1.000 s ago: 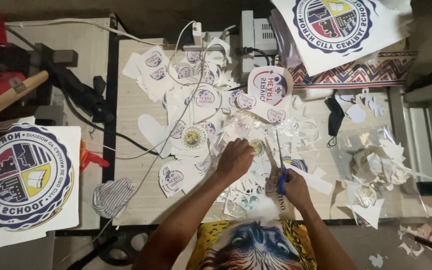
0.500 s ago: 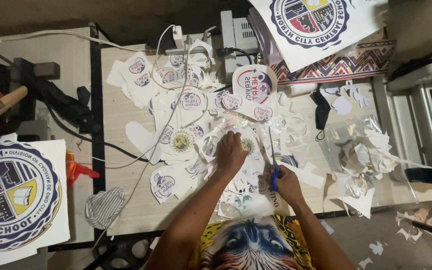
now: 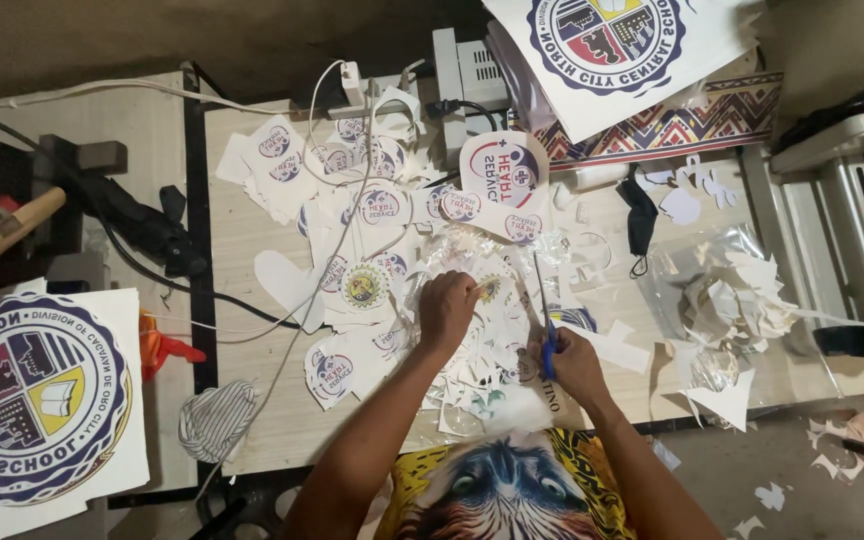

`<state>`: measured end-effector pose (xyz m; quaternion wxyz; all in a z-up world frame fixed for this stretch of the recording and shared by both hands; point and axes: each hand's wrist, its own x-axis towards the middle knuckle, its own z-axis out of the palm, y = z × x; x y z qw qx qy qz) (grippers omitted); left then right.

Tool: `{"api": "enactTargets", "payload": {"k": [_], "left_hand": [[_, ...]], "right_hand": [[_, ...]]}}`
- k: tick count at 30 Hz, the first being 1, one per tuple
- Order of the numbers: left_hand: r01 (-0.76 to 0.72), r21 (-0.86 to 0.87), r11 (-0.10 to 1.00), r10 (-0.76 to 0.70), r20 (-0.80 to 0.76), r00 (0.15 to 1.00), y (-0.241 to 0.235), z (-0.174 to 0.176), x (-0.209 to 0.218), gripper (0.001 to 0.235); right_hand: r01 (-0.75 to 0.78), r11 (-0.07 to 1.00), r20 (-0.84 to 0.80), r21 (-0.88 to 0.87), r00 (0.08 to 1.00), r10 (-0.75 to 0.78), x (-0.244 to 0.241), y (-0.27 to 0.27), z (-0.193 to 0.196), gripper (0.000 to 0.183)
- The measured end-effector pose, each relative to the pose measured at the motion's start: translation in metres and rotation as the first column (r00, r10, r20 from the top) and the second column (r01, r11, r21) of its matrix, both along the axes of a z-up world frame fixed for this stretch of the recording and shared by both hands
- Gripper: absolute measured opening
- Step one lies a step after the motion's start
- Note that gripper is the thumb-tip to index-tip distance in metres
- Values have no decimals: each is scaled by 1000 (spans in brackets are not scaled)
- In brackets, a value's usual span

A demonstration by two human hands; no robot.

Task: Cutting out circular school badge designs from printed sheets of paper using scissors.

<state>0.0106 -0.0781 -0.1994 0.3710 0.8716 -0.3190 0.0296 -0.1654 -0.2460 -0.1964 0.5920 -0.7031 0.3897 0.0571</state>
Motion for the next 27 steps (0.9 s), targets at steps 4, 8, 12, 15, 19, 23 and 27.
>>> {"api": "enactTargets", "payload": {"k": [4, 8, 12, 15, 19, 23, 27], "left_hand": [[-7, 7, 1000, 8, -44, 999, 3, 2, 1, 20], [0, -27, 1000, 1, 16, 1000, 3, 5, 3, 16], [25, -49, 999, -24, 9, 1000, 3, 15, 5, 26], [13, -77, 997, -13, 8, 1000, 5, 16, 7, 31], [-46, -45, 998, 42, -98, 994, 8, 23, 7, 17], [-108, -103, 989, 95, -128, 987, 9, 37, 5, 11], [-126, -203, 971, 79, -227, 971, 11, 34, 4, 14]], "right_hand": [[0, 1000, 19, -13, 1000, 1, -1, 0, -2, 28], [15, 999, 73, 31, 997, -17, -5, -2, -15, 28], [-1, 1000, 41, -23, 999, 2, -2, 0, -3, 29], [-10, 1000, -6, -11, 1000, 10, 2, 2, 8, 28], [-26, 999, -39, -42, 999, 24, 2, 1, 8, 29], [-54, 997, -22, -60, 998, 53, 1, 1, 6, 30], [5, 998, 35, 66, 999, -7, -2, -3, -9, 32]]}}
